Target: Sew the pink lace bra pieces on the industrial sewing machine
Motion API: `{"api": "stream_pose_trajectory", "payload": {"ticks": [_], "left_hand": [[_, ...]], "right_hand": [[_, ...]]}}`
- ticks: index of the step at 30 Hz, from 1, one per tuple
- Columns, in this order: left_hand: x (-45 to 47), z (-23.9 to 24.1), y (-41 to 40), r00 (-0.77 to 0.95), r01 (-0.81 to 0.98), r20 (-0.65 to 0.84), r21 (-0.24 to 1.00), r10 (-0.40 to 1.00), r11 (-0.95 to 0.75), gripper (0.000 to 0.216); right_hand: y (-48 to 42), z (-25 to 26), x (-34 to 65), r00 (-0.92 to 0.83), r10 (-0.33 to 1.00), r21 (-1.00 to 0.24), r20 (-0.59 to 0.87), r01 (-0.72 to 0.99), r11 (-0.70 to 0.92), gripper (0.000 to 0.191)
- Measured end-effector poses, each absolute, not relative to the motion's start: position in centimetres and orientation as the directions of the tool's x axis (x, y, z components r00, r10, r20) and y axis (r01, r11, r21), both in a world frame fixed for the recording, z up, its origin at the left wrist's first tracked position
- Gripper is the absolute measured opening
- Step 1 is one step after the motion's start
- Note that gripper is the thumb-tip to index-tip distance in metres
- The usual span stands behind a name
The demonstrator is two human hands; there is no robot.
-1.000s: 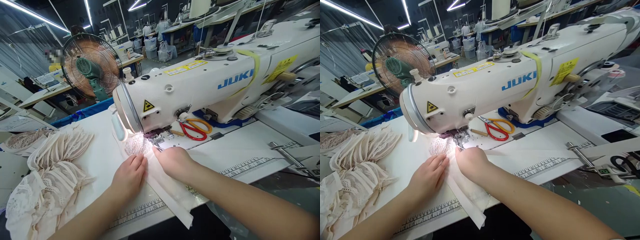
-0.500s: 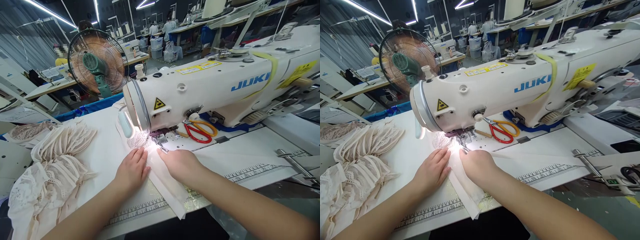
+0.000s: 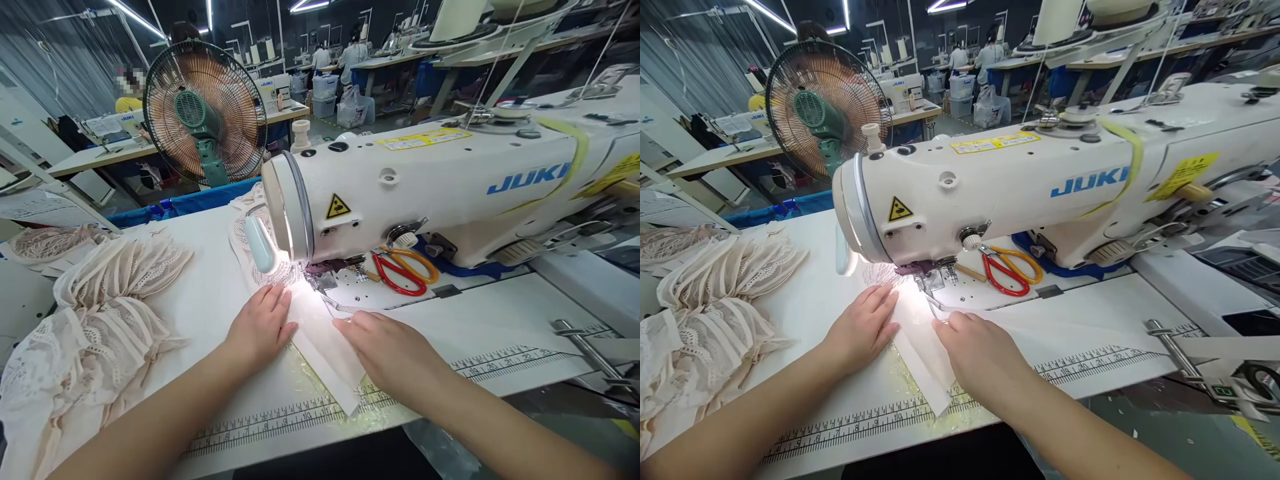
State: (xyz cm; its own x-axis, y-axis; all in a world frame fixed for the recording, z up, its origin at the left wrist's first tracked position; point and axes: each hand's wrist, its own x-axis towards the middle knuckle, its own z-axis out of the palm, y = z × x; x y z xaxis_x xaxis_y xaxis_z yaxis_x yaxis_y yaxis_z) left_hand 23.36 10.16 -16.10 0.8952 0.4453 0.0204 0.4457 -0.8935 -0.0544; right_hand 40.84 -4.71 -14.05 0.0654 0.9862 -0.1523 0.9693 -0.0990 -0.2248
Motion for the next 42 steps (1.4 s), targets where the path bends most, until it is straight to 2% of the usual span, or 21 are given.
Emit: {"api": "stream_pose_trajectory", "payload": {"ticks": [5,8,12,14,16,22,26,34,42], "left_hand": [[23.1,-15.8,11.6,0.906,0.424,0.027,-0.024,0.423,-0.905,0.052],[23.1,-15.7,11.6,0.925,0.368,0.112,-0.028,0.363,-0.929,0.047],[23.5,-15.6,9.0,0.958,0.143,0.253,-0.006,0.137,-0.99,0.04],[23.8,-15.5,7.3,0.967,0.028,0.251,0.017,0.031,-0.999,0.041],[24.1,-15.5,5.9,0.977,-0.023,0.212,0.035,-0.015,-0.999,0.045],[24.2,-15.5,5.0,0.998,-0.006,0.064,0.037,-0.004,-0.999,0.051],[24.2,-15.3,6.0,0.996,-0.024,0.084,0.036,-0.021,-0.999,0.048],[24.1,-15.3,7.7,0.987,-0.075,0.143,-0.012,-0.076,-0.997,0.041],[24.3,-15.9,8.5,0.961,-0.113,0.246,-0.077,-0.129,-0.991,0.027]], "right_hand": [[-5.9,-14.5,41.1,-0.078,0.997,-0.278,0.012,0.957,0.078,0.028],[-6.6,-14.7,41.5,-0.135,0.989,-0.304,0.059,0.941,0.146,0.025],[-7.4,-15.2,41.9,-0.174,0.982,-0.306,0.073,0.933,0.188,0.025],[-7.7,-15.6,42.0,-0.198,0.978,-0.298,0.064,0.932,0.208,0.026],[-8.1,-15.9,42.1,-0.223,0.973,-0.289,0.053,0.93,0.228,0.027],[-8.5,-16.4,42.5,-0.251,0.966,-0.269,0.061,0.928,0.258,0.034],[-8.0,-16.7,42.7,-0.268,0.957,-0.247,0.115,0.925,0.289,0.034],[-6.3,-16.6,42.5,-0.245,0.961,-0.204,0.128,0.942,0.268,0.027],[-5.0,-15.7,42.3,-0.223,0.975,-0.127,0.012,0.966,0.223,0.036]]}}
